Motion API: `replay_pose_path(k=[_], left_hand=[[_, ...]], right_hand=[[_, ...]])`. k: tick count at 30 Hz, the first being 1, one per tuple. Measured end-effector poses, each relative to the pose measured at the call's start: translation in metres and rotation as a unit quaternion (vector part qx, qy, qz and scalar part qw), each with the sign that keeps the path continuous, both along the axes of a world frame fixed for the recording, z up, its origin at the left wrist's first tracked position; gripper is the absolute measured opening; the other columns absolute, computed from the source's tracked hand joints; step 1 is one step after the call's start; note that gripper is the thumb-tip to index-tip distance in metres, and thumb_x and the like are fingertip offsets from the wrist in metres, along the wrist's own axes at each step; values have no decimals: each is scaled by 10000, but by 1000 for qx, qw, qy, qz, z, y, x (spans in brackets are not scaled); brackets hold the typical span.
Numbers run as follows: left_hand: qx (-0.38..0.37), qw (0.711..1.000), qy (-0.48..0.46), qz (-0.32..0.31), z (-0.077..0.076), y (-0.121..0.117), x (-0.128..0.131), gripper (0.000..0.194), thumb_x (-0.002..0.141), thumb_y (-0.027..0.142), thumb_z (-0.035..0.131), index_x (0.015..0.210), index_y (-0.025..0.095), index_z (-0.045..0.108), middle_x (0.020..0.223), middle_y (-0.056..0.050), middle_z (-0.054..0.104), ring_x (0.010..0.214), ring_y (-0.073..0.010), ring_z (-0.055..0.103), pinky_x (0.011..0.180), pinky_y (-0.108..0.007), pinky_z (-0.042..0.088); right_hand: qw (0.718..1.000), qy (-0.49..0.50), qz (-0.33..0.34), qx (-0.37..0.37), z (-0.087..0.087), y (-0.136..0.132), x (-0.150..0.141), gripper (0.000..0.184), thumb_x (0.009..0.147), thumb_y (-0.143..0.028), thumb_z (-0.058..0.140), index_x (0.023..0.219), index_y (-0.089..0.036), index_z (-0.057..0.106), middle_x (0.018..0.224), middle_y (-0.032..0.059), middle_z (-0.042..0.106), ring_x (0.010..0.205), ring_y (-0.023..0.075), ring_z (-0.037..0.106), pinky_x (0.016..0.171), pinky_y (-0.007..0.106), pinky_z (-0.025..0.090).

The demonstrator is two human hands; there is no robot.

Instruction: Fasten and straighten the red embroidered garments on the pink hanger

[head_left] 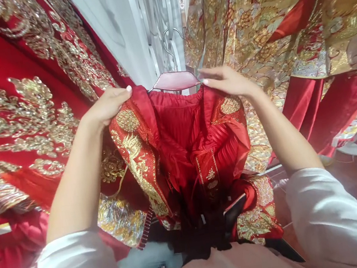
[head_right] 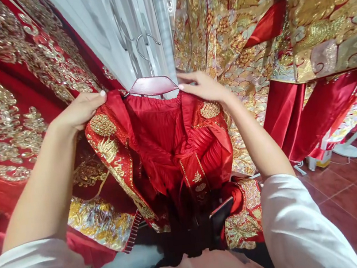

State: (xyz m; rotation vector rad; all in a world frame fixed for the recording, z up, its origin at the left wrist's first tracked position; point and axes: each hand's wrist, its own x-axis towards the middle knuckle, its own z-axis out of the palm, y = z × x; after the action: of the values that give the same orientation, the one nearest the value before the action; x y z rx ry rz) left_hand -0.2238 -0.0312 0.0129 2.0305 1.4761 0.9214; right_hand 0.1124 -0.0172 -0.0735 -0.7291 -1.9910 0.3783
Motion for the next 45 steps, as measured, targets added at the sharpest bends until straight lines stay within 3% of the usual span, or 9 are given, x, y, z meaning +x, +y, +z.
replay_pose_path(k=[7, 16, 21, 24, 27, 31, 36, 41, 45], left_hand=[[-81, 996, -42, -11, 6, 7, -1, 317, 904, 368, 561, 727, 113, 620, 558, -11, 619, 506, -122, 530, 633, -324, 490], [-286, 957, -35, -30, -10, 33, 1, 443, 948, 477, 371, 788, 142, 614, 668, -65, 687, 725, -197, 614, 727, -357, 503], [-36, 980, 177, -88, -12, 11, 3, 526, 835, 639, 423, 736, 152, 596, 714, -47, 655, 715, -183, 546, 693, -326, 454], [136, 951, 270, -66, -11, -7, 6, 441, 839, 577, 410, 727, 172, 541, 730, -33, 594, 675, -164, 490, 657, -300, 390], [165, 939, 299, -41, -13, -23, 11, 345, 882, 459, 350, 664, 198, 405, 636, -6, 482, 603, -143, 424, 615, -290, 322], [163, 935, 313, -25, -17, -35, 17, 321, 892, 404, 336, 642, 204, 329, 593, 8, 417, 575, -132, 379, 602, -293, 287], [166, 937, 308, -16, -21, -38, 20, 342, 902, 414, 317, 628, 212, 298, 564, 6, 390, 552, -135, 362, 588, -301, 293], [188, 919, 346, 21, -17, -44, 20, 345, 915, 439, 297, 690, 206, 415, 626, -27, 486, 591, -163, 429, 633, -328, 340], [223, 896, 382, 31, -16, -51, 27, 407, 915, 427, 315, 1087, 158, 567, 997, -127, 644, 871, -259, 575, 793, -375, 414]], right_hand=[[993, 85, -47, -63, -30, 0, 15, 596, 744, -723, 507, 549, -160, 530, 514, -24, 445, 523, 90, 407, 534, 235, 345], [995, 47, -32, -86, -23, 20, 27, 538, 779, -689, 492, 595, -186, 540, 524, -1, 477, 533, 126, 424, 550, 277, 401], [954, -36, -288, 78, -41, -31, 45, 465, 887, -557, 362, 925, -189, 643, 837, 99, 634, 823, 240, 562, 791, 401, 456], [902, -147, -392, 102, -77, -76, 41, 484, 873, -491, 409, 1200, -171, 566, 1170, 170, 573, 1007, 309, 528, 844, 471, 435], [859, -257, -438, 70, -118, -107, 30, 520, 865, -386, 443, 1325, -144, 469, 1313, 231, 458, 1001, 341, 510, 722, 448, 453], [827, -265, -496, 14, -146, -119, 32, 388, 883, -186, 303, 1149, -182, 586, 1035, 192, 592, 848, 290, 528, 521, 337, 372], [784, -156, -600, 43, -170, -113, 40, 394, 884, -187, 275, 804, -181, 661, 658, 130, 564, 627, 237, 503, 576, 358, 365], [888, -220, -403, -1, -194, -131, 5, 410, 881, -204, 297, 993, -185, 691, 612, 96, 603, 564, 220, 549, 527, 332, 392], [925, -80, -369, 44, -140, -143, 2, 358, 864, -406, 420, 999, -209, 686, 611, 61, 629, 539, 194, 570, 562, 328, 449]])
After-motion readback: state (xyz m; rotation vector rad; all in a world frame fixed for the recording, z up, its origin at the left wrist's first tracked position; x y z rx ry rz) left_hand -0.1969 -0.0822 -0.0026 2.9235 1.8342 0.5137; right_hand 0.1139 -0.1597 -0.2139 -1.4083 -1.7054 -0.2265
